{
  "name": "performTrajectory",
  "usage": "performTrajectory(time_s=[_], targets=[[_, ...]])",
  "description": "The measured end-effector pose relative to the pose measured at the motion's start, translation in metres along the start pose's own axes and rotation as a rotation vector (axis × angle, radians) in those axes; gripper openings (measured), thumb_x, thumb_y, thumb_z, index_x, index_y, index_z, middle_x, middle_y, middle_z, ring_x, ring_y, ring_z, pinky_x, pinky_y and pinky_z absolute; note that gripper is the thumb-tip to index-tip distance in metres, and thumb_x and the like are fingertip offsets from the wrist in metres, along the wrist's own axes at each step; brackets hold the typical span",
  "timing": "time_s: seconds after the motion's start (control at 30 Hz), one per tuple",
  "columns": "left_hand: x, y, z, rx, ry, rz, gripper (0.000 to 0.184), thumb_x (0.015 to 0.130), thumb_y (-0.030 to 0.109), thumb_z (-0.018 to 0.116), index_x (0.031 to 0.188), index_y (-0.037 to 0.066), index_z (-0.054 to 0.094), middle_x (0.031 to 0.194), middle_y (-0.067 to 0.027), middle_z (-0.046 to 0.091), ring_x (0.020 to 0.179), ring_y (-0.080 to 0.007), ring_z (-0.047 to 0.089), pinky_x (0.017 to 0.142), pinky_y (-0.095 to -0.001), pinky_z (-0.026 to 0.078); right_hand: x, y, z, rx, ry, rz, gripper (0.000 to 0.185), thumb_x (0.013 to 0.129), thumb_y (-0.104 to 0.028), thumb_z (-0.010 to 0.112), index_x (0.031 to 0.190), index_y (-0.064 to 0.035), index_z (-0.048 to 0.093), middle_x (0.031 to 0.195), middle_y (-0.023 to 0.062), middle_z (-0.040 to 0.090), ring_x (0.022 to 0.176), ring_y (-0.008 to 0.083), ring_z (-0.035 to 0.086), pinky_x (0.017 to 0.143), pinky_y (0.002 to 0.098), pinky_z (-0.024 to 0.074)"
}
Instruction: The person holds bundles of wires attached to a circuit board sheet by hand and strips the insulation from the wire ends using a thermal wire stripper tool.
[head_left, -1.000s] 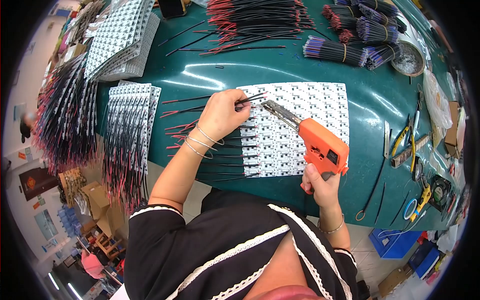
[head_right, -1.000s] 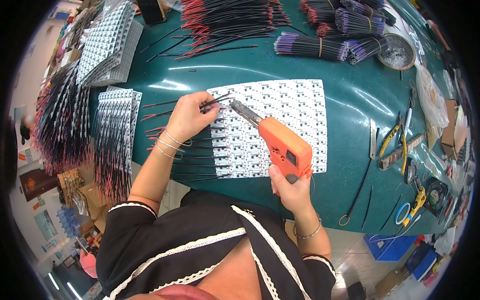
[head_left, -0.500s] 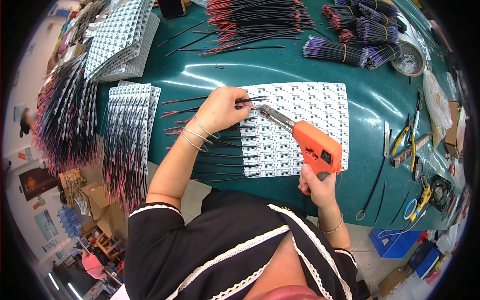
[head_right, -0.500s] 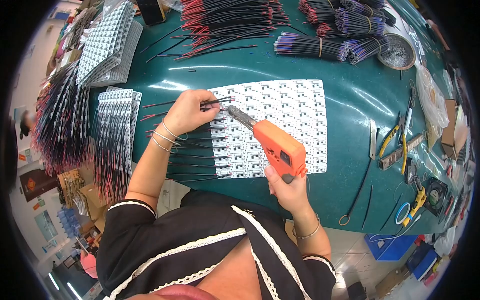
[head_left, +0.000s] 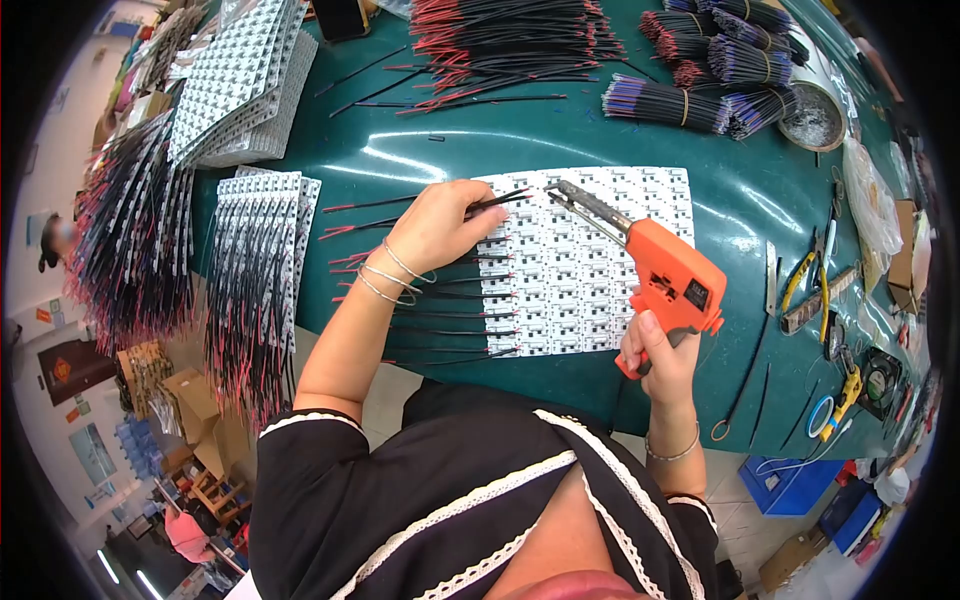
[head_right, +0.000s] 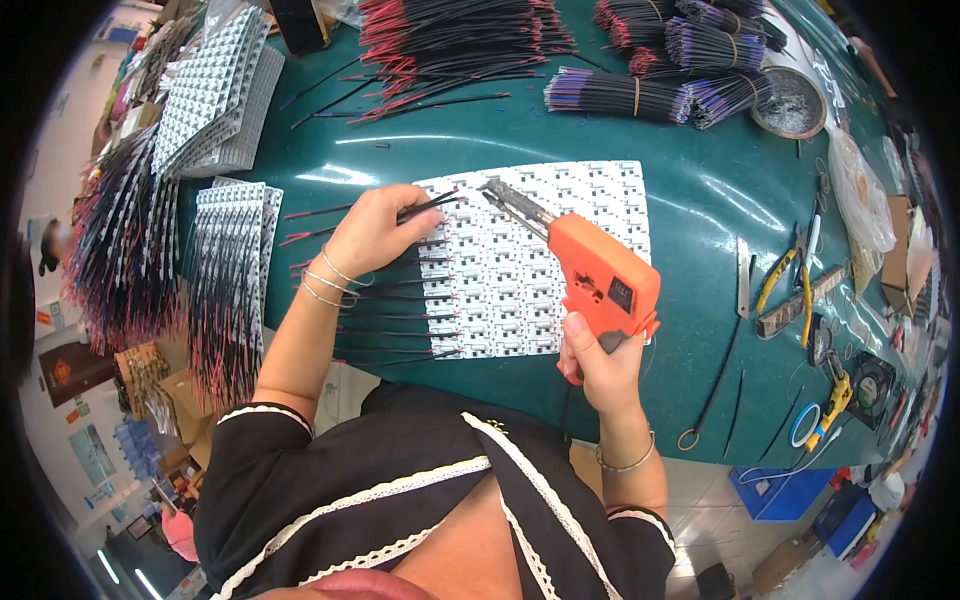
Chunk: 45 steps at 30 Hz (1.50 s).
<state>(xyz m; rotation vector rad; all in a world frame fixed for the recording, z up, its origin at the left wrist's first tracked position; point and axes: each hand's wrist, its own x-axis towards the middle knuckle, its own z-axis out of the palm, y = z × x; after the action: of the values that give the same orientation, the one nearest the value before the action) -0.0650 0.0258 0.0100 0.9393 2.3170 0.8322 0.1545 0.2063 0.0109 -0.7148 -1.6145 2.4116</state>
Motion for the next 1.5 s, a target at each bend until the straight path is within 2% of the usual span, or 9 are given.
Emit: performTrajectory(time_s=[0.03, 0.13, 0.23, 0.4, 0.5, 0.6, 0.7, 0.9, 1.5], targets=[[0.000, 0.002, -0.002, 0.010, -0.018, -0.020, 0.018, 0.079, 0.013, 0.061, 0.087, -0.002, 0.062, 0.074, -0.0114, 0.059, 0.063, -0.0188, 0.055, 0.061, -0.0300, 0.044, 0.003, -0.002, 0.000, -0.006, -0.004, -0.017, 0.028, 0.087, -0.014, 0.053, 0.106, 0.0060, 0.047, 0.056, 0.0024, 0.042, 0.039, 0.0084, 0.038, 0.039, 0.0221, 0.0325], [-0.001, -0.007, 0.006, 0.008, 0.185, 0.136, 0.017, 0.083, 0.014, 0.059, 0.090, -0.002, 0.062, 0.077, -0.0105, 0.057, 0.065, -0.0187, 0.052, 0.062, -0.0296, 0.042, 0.012, -0.005, 0.002, -0.030, -0.007, -0.028, 0.028, 0.087, -0.014, 0.053, 0.106, 0.0062, 0.048, 0.054, 0.0019, 0.042, 0.039, 0.0083, 0.039, 0.038, 0.0222, 0.0329], [0.001, -0.005, 0.001, -0.022, 0.209, 0.059, 0.017, 0.084, 0.012, 0.058, 0.092, -0.001, 0.062, 0.078, -0.0099, 0.055, 0.068, -0.0188, 0.051, 0.065, -0.0284, 0.042, 0.017, -0.005, 0.005, -0.033, -0.015, -0.010, 0.028, 0.086, -0.013, 0.055, 0.105, 0.0063, 0.048, 0.053, 0.0019, 0.044, 0.038, 0.0084, 0.040, 0.038, 0.0223, 0.0337], [0.004, -0.007, 0.002, -0.232, 0.301, -0.043, 0.012, 0.078, 0.005, 0.062, 0.090, 0.001, 0.063, 0.081, -0.0050, 0.060, 0.064, -0.0095, 0.051, 0.060, -0.0204, 0.042, 0.021, -0.002, 0.006, -0.039, -0.048, 0.010, 0.027, 0.085, -0.013, 0.056, 0.103, 0.0055, 0.049, 0.054, 0.0022, 0.047, 0.038, 0.0087, 0.042, 0.038, 0.0220, 0.0349], [0.003, 0.001, -0.001, -0.060, 0.332, 0.053, 0.013, 0.076, 0.010, 0.065, 0.086, 0.002, 0.063, 0.073, -0.0105, 0.059, 0.061, -0.0227, 0.056, 0.057, -0.0297, 0.044, 0.022, -0.002, 0.005, -0.062, -0.065, 0.011, 0.026, 0.085, -0.014, 0.057, 0.102, 0.0049, 0.049, 0.055, 0.0019, 0.047, 0.039, 0.0084, 0.043, 0.039, 0.0219, 0.0364], [0.002, 0.003, 0.000, -0.030, 0.350, 0.065, 0.011, 0.074, 0.010, 0.066, 0.082, 0.002, 0.064, 0.074, -0.0102, 0.060, 0.063, -0.0248, 0.058, 0.057, -0.0312, 0.045, 0.021, -0.004, 0.007, -0.107, -0.069, 0.029, 0.025, 0.085, -0.014, 0.057, 0.101, 0.0047, 0.050, 0.055, 0.0016, 0.048, 0.039, 0.0078, 0.043, 0.039, 0.0215, 0.0378], [0.002, 0.000, 0.003, 0.079, 0.341, 0.089, 0.010, 0.072, 0.008, 0.066, 0.081, 0.003, 0.064, 0.073, -0.0064, 0.059, 0.058, -0.0165, 0.052, 0.053, -0.0272, 0.041, 0.020, 0.000, 0.007, -0.110, -0.078, 0.058, 0.025, 0.085, -0.014, 0.057, 0.099, 0.0048, 0.050, 0.056, 0.0015, 0.048, 0.040, 0.0074, 0.044, 0.039, 0.0210, 0.0379], [0.002, -0.004, 0.010, 0.141, 0.355, 0.123, 0.007, 0.071, 0.007, 0.066, 0.077, 0.003, 0.064, 0.072, -0.0083, 0.059, 0.063, -0.0243, 0.056, 0.058, -0.0316, 0.044, 0.017, 0.003, 0.013, -0.085, -0.061, 0.050, 0.023, 0.085, -0.014, 0.057, 0.098, 0.0044, 0.050, 0.056, 0.0013, 0.047, 0.040, 0.0071, 0.043, 0.037, 0.0208, 0.0362], [0.004, -0.001, 0.009, 0.268, 0.316, 0.135, 0.007, 0.071, 0.010, 0.065, 0.075, 0.004, 0.063, 0.072, -0.0085, 0.058, 0.070, -0.0273, 0.058, 0.063, -0.0344, 0.045, 0.018, 0.005, 0.016, -0.145, -0.079, 0.062, 0.015, 0.085, -0.013, 0.057, 0.090, -0.0011, 0.049, 0.052, 0.0007, 0.047, 0.039, 0.0071, 0.042, 0.036, 0.0211, 0.0358]])
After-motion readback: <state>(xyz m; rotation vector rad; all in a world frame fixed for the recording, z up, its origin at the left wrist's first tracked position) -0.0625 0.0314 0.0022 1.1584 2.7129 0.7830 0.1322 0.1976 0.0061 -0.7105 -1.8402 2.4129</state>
